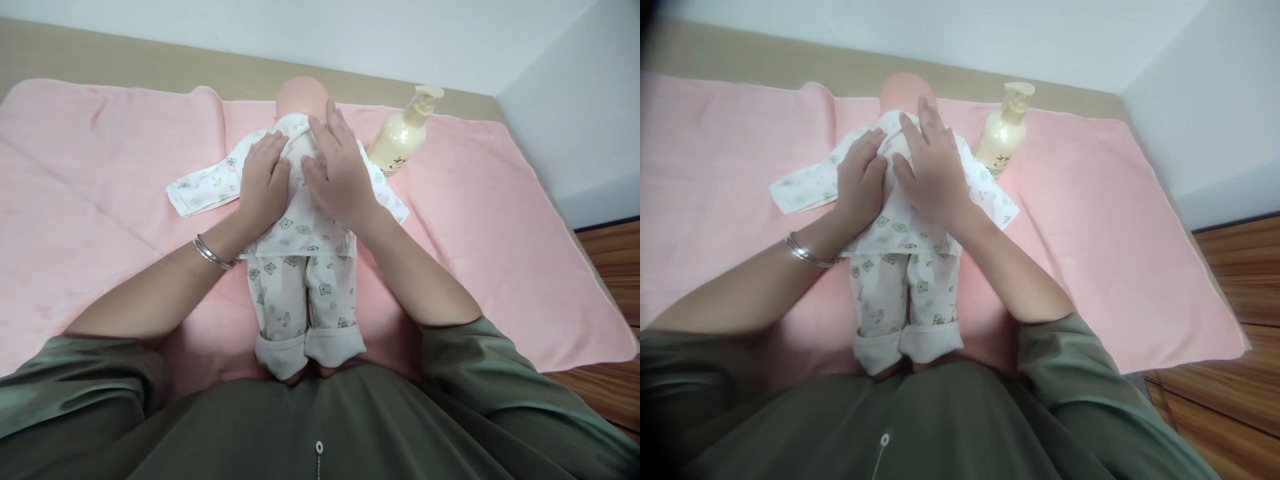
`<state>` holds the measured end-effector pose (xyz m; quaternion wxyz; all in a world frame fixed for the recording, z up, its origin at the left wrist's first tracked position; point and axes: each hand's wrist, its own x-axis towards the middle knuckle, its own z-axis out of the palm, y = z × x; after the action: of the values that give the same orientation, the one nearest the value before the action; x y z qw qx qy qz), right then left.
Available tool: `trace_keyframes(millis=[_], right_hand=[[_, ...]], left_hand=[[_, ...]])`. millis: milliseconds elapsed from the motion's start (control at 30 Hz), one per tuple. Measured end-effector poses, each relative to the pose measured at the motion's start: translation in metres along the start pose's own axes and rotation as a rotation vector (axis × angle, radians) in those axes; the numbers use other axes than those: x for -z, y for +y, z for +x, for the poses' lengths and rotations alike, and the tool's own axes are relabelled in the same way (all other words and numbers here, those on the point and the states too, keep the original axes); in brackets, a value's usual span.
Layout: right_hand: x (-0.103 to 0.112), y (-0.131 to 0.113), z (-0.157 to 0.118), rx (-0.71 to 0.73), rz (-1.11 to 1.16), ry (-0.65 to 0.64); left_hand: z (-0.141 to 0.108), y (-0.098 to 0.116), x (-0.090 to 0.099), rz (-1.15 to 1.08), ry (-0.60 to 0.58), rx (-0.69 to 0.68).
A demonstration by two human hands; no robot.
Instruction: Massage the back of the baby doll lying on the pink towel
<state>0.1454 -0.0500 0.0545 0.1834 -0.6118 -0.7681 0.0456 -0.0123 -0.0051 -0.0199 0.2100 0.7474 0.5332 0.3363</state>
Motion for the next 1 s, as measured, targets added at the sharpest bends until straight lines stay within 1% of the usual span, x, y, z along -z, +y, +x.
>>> trace_keyframes(millis=[100, 133, 167, 300, 333, 367, 467, 500, 533, 567, 633, 733, 800, 900, 933, 1000], right_hand=[[-0.013, 0.003, 0.0, 0.037, -0.012, -0.055], [-0.014, 0.003, -0.001, 0.052, -0.017, -0.05], [-0.014, 0.003, -0.002, 0.063, -0.022, -0.022], [-0.007, 0.001, -0.005, 0.102, -0.031, 0.178], [-0.007, 0.001, -0.005, 0.095, -0.034, 0.194], [-0.008, 0.001, -0.004, 0.087, -0.035, 0.17], [-0.015, 0.001, -0.002, 0.034, -0.007, -0.023], [-0.015, 0.002, -0.001, 0.018, 0.021, -0.064], [-0.015, 0.001, -0.001, 0.001, 0.049, -0.074], [-0.013, 0.001, -0.002, -0.017, 0.073, -0.051], [-0.008, -0.001, -0.004, -0.039, 0.092, 0.039], [-0.007, -0.004, -0.008, -0.036, 0.059, 0.15], [-0.014, -0.004, -0.008, -0.014, 0.036, 0.119], [-0.028, -0.001, -0.005, 0.001, 0.038, 0.0], [-0.032, 0.001, -0.004, 0.0, 0.043, -0.01], [-0.036, 0.003, -0.003, 0.011, 0.049, 0.017]], left_hand=[[-0.001, 0.002, 0.002, -0.01, 0.026, -0.012], [-0.002, 0.004, 0.003, -0.033, 0.044, -0.017], [-0.002, 0.005, 0.004, -0.067, 0.067, -0.019], [-0.005, 0.011, 0.006, -0.161, 0.148, -0.006], [-0.005, 0.012, 0.006, -0.165, 0.16, -0.004], [-0.005, 0.012, 0.006, -0.167, 0.168, -0.007], [-0.004, 0.012, 0.005, -0.188, 0.173, -0.019], [-0.004, 0.013, 0.005, -0.187, 0.162, -0.014], [-0.004, 0.013, 0.005, -0.177, 0.149, -0.002], [-0.003, 0.014, 0.005, -0.159, 0.132, 0.01], [-0.003, 0.014, 0.005, -0.118, 0.108, 0.036], [-0.002, 0.01, 0.003, -0.112, 0.108, 0.039], [-0.001, 0.005, 0.001, -0.118, 0.111, 0.021], [0.0, 0.0, 0.001, -0.086, 0.09, -0.001], [0.0, -0.001, 0.001, -0.077, 0.085, -0.007], [-0.001, -0.001, 0.002, -0.083, 0.084, -0.02]])
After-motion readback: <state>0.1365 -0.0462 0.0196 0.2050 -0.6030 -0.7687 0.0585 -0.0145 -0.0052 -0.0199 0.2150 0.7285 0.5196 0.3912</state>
